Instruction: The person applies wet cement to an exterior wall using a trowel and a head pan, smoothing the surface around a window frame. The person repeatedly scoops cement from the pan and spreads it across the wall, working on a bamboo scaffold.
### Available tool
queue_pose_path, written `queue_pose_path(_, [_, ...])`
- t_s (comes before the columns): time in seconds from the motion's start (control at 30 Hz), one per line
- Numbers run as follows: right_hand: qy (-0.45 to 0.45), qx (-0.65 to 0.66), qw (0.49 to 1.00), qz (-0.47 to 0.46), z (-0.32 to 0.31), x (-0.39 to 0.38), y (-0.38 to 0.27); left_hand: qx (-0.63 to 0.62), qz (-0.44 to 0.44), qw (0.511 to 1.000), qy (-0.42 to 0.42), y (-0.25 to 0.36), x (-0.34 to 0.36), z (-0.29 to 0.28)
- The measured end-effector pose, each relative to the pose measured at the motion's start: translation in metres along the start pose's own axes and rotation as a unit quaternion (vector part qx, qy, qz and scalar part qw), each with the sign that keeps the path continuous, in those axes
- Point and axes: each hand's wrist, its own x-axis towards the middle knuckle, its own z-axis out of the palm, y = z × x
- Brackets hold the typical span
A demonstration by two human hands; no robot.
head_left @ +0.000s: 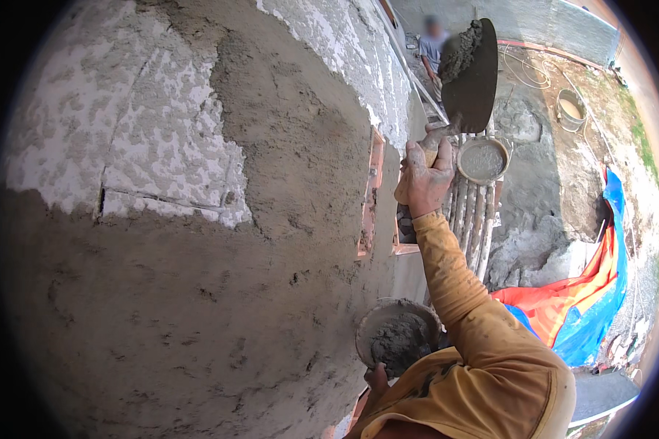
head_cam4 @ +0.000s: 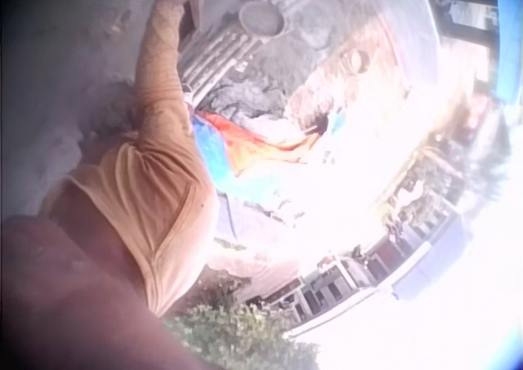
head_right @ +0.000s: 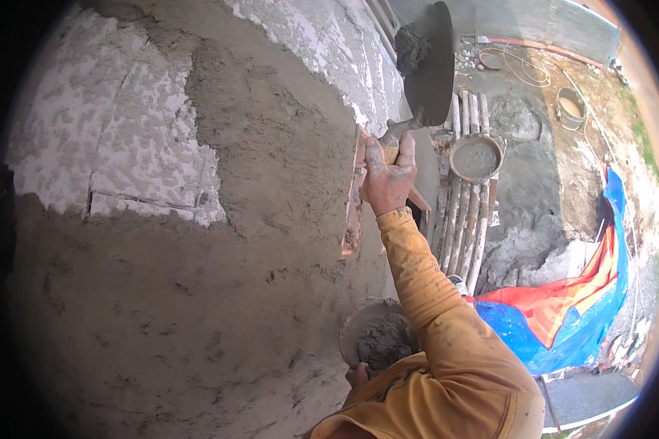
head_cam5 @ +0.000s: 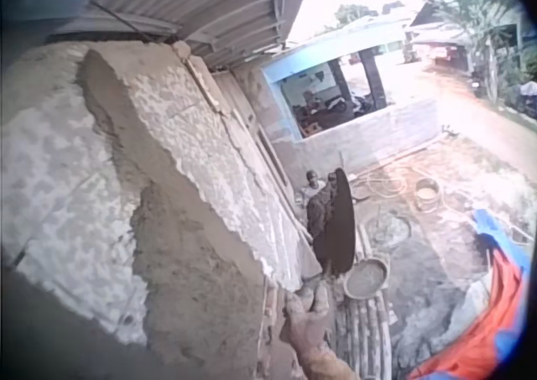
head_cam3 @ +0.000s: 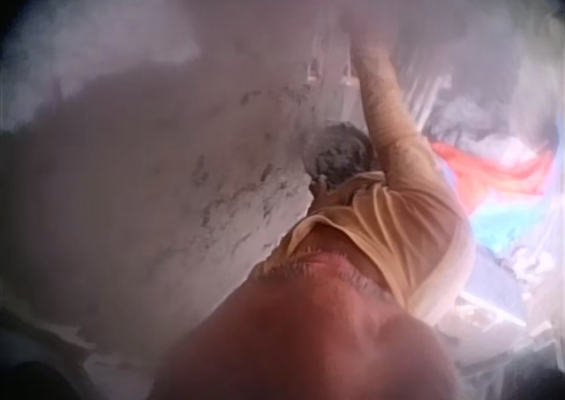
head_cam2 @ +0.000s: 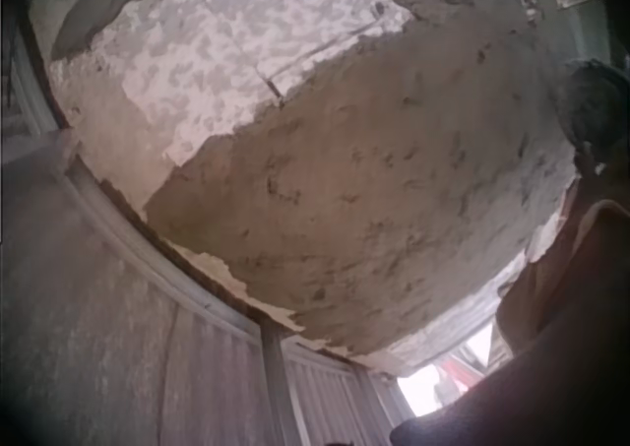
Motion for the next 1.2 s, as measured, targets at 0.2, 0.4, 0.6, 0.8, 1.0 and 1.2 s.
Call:
queue_pose_path(0.2, [-0.192,-0.334,0.920,0.068,0.025,-0.009,0.085,0.004,0.010,0.999,-0.032,0.063,-0.056,0.007])
queue_pose_path(0.4, [-0.222,-0.349,0.890,0.193,-0.065,-0.077,0.135,-0.022,-0.013,1.000,0.017,0.023,-0.026,0.014])
queue_pose_path(0.6, [-0.473,-0.638,0.579,0.184,-0.175,0.065,0.195,0.007,0.003,1.000,-0.008,0.036,-0.036,0.029])
queue_pose_path(0.8, [-0.236,-0.325,0.866,0.299,-0.144,0.043,0.138,-0.032,-0.042,0.999,0.008,0.002,0.003,0.033])
queue_pose_path(1.0, [-0.256,-0.157,0.895,0.330,-0.098,0.012,0.122,-0.020,-0.014,1.000,-0.005,0.051,-0.031,0.039])
queue_pose_path(1.2, [-0.253,-0.064,0.908,0.329,-0.011,0.023,0.102,-0.014,0.011,1.000,0.009,0.060,-0.045,0.044])
